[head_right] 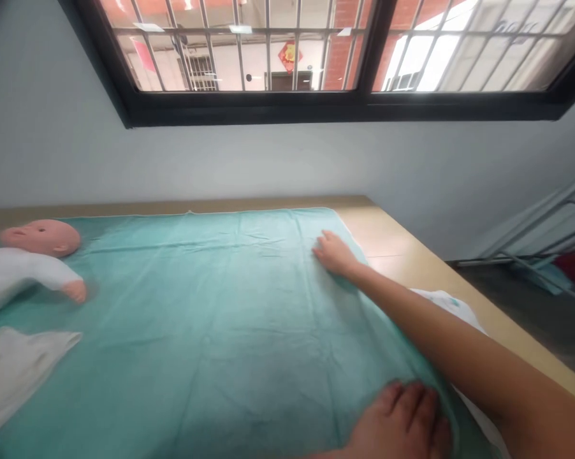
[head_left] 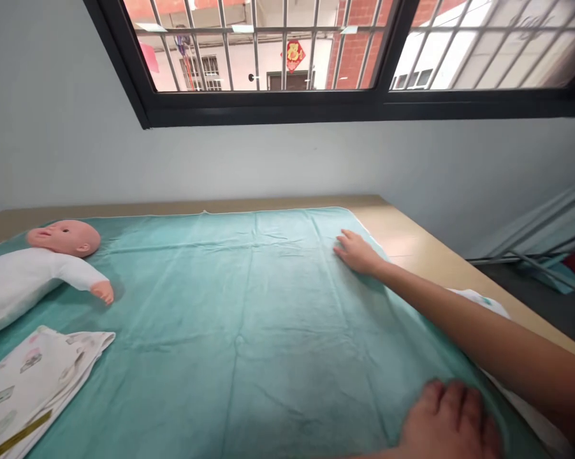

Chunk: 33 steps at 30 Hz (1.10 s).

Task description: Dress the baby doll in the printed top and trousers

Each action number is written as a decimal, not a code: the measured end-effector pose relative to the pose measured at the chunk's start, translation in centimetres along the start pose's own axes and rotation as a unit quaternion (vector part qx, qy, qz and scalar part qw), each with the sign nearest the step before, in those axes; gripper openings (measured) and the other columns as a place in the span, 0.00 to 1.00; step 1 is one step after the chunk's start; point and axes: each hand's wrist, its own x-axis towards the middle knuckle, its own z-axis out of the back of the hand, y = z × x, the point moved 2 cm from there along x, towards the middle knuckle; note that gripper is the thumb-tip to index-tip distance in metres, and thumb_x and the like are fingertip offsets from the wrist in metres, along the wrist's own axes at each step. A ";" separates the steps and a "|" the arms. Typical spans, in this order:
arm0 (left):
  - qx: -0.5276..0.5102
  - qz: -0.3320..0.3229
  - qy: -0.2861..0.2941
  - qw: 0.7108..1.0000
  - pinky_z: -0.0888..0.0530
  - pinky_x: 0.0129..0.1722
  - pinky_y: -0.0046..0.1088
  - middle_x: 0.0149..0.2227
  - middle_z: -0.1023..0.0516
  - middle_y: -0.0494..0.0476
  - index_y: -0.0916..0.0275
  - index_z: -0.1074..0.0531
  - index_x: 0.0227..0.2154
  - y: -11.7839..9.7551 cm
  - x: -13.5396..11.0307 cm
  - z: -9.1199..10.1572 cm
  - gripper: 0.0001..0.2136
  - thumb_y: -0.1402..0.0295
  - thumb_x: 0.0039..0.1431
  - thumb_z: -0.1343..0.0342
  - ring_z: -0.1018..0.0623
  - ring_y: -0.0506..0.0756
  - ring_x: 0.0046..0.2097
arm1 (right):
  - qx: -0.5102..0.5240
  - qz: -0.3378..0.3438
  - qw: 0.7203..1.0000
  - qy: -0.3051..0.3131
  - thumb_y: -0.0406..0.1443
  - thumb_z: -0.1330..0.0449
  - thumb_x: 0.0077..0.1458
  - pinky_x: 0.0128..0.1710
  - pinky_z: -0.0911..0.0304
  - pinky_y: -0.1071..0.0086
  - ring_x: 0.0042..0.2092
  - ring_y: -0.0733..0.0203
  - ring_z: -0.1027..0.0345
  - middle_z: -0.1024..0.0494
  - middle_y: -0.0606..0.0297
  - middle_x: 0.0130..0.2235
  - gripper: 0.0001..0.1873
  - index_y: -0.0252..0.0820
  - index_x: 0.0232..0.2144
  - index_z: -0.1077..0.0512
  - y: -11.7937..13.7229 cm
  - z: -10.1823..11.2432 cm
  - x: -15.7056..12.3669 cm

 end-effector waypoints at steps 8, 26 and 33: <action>-0.157 -0.008 0.060 0.986 0.53 0.67 0.57 0.69 0.46 0.69 0.75 0.47 0.67 -0.7 1.1 3.3 0.35 0.51 0.66 0.60 0.53 0.68 0.70 | 0.138 0.063 0.987 -0.061 0.47 0.49 0.64 0.64 0.45 0.49 0.68 0.48 0.49 0.42 0.61 0.68 0.22 0.50 0.57 0.33 0.2 6.4 -20.8; -0.158 -0.129 0.014 0.979 0.52 0.65 0.46 0.63 0.35 0.70 0.70 0.34 0.58 -7.8 1.8 3.7 0.30 0.49 0.66 0.57 0.42 0.64 0.67 | 0.066 -0.298 0.949 -0.080 0.47 0.44 0.54 0.42 0.35 0.60 0.45 0.45 0.27 0.21 0.50 0.46 0.23 0.37 0.46 0.25 -14.8 8.7 -32.9; -0.176 -0.139 0.028 0.974 0.41 0.61 0.49 0.64 0.36 0.70 0.68 0.27 0.52 -9.9 3.9 2.5 0.28 0.48 0.65 0.55 0.43 0.68 0.67 | 0.152 -0.328 0.921 -0.147 0.45 0.45 0.53 0.34 0.36 0.65 0.36 0.54 0.28 0.20 0.60 0.37 0.17 0.42 0.39 0.26 -13.6 9.8 -32.9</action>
